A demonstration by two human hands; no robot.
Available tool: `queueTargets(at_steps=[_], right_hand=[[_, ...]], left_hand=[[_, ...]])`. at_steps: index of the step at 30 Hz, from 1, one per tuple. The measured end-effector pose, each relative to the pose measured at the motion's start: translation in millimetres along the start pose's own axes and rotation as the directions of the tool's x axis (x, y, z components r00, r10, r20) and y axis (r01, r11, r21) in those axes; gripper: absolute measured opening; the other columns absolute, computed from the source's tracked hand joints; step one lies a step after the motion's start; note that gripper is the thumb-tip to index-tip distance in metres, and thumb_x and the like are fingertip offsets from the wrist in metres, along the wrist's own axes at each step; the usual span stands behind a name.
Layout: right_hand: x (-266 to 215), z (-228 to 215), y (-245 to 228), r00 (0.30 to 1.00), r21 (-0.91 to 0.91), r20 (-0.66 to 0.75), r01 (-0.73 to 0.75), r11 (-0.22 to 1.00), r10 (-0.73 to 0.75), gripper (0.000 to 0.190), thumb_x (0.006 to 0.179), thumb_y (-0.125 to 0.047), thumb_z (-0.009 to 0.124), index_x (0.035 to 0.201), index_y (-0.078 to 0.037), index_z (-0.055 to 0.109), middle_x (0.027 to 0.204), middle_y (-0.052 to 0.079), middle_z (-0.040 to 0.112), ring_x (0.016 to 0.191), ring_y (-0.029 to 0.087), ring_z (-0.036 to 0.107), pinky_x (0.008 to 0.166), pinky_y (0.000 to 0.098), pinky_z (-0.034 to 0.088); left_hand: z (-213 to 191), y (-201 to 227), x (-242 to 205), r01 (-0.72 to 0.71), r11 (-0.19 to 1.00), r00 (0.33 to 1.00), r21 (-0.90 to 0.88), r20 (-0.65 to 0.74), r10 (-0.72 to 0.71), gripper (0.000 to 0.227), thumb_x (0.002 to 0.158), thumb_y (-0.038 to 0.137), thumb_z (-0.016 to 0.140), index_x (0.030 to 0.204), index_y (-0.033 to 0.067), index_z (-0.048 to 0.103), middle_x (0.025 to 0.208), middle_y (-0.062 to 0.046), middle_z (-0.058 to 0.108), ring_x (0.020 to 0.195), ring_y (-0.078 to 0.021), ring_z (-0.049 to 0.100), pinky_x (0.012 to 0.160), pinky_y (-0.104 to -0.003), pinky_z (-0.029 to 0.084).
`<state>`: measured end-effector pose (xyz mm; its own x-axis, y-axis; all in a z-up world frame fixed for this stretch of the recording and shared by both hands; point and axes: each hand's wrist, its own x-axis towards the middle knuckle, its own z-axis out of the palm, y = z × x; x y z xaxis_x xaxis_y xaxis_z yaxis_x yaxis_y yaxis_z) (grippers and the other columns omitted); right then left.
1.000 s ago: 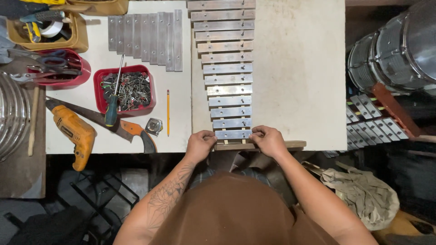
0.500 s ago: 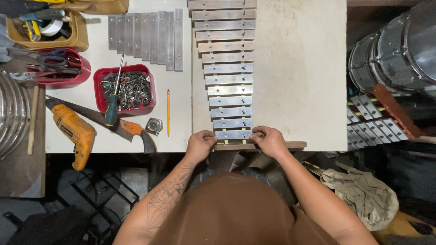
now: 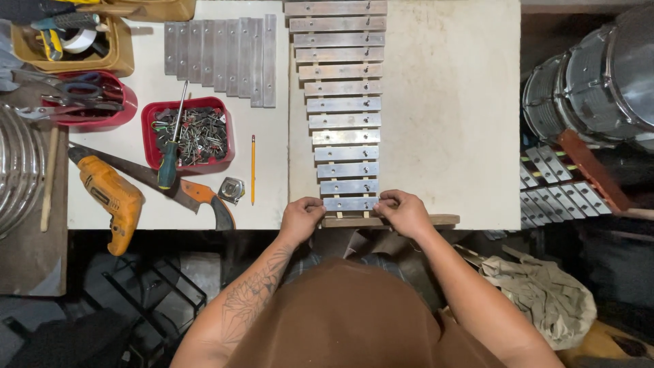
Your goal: The person arranges metal bars on a wooden board, aligning them in a row. They then use a pencil to mark positions on the board beneath the bars. The person continues to adjust the bars and make additional marks throughout the process.
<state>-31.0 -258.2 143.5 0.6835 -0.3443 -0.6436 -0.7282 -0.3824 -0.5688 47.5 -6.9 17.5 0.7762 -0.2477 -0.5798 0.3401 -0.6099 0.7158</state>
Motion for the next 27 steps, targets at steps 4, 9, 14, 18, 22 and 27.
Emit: queueTargets(at_steps=[4,9,14,18,22,27], right_hand=[[33,1,35,1.0,0.197,0.015,-0.029,0.98,0.026,0.045,0.089,-0.026,0.075,0.126,0.0,0.07,0.11,0.019,0.077,0.056,0.024,0.073,0.058,0.0347,0.061],[62,-3,45,0.999,0.282,-0.032,-0.029,0.959,0.039,0.041,0.091,-0.026,0.076,0.12,0.003,0.073,0.102,0.021,0.077,0.054,0.024,0.073,0.051,0.033,0.056],[62,-3,26,0.996,0.337,0.051,-0.089,0.937,0.077,0.037,0.091,-0.023,0.076,0.117,0.002,0.075,0.102,0.023,0.075,0.059,0.024,0.073,0.05,0.0337,0.057],[67,-1,26,0.991,0.364,0.106,-0.119,0.924,0.086,0.037,0.088,-0.022,0.079,0.116,0.003,0.076,0.097,0.022,0.074,0.06,0.023,0.07,0.048,0.035,0.055],[73,2,34,0.989,0.429,0.108,-0.141,0.892,0.104,0.034,0.088,-0.017,0.079,0.115,0.003,0.076,0.092,0.021,0.07,0.06,0.022,0.067,0.047,0.0312,0.054],[73,-2,29,0.984,0.458,0.138,-0.162,0.874,0.111,0.034,0.087,-0.017,0.081,0.113,0.004,0.076,0.086,0.02,0.066,0.059,0.021,0.065,0.045,0.0296,0.052]], left_hand=[[-10,8,2,0.063,0.994,0.998,-0.085,-0.019,-0.065,0.03,0.085,0.033,0.077,0.109,0.0146,0.08,0.079,-0.005,0.079,0.065,-0.0182,0.074,0.068,-0.032,0.059],[-20,35,6,0.102,0.966,0.995,-0.236,0.017,-0.101,0.031,0.085,0.027,0.075,0.11,0.0084,0.077,0.06,-0.007,0.069,0.05,-0.0161,0.067,0.052,-0.027,0.056],[-16,33,19,0.13,0.913,0.99,-0.386,0.095,-0.1,0.028,0.086,0.018,0.076,0.107,-0.0008,0.076,0.063,-0.014,0.067,0.05,-0.0151,0.063,0.046,-0.026,0.055],[-19,34,23,0.144,0.896,0.984,-0.42,0.153,-0.086,0.03,0.088,0.016,0.077,0.108,-0.0058,0.075,0.074,-0.02,0.071,0.055,-0.0154,0.065,0.048,-0.026,0.058],[-15,24,30,0.144,0.897,0.983,-0.417,0.166,-0.08,0.028,0.087,0.016,0.078,0.106,-0.0052,0.076,0.072,-0.021,0.07,0.053,-0.0168,0.066,0.048,-0.026,0.059],[-20,34,26,0.161,0.889,0.981,-0.43,0.172,-0.094,0.026,0.086,0.014,0.077,0.103,-0.0054,0.076,0.074,-0.021,0.071,0.051,-0.0166,0.065,0.046,-0.026,0.059]])
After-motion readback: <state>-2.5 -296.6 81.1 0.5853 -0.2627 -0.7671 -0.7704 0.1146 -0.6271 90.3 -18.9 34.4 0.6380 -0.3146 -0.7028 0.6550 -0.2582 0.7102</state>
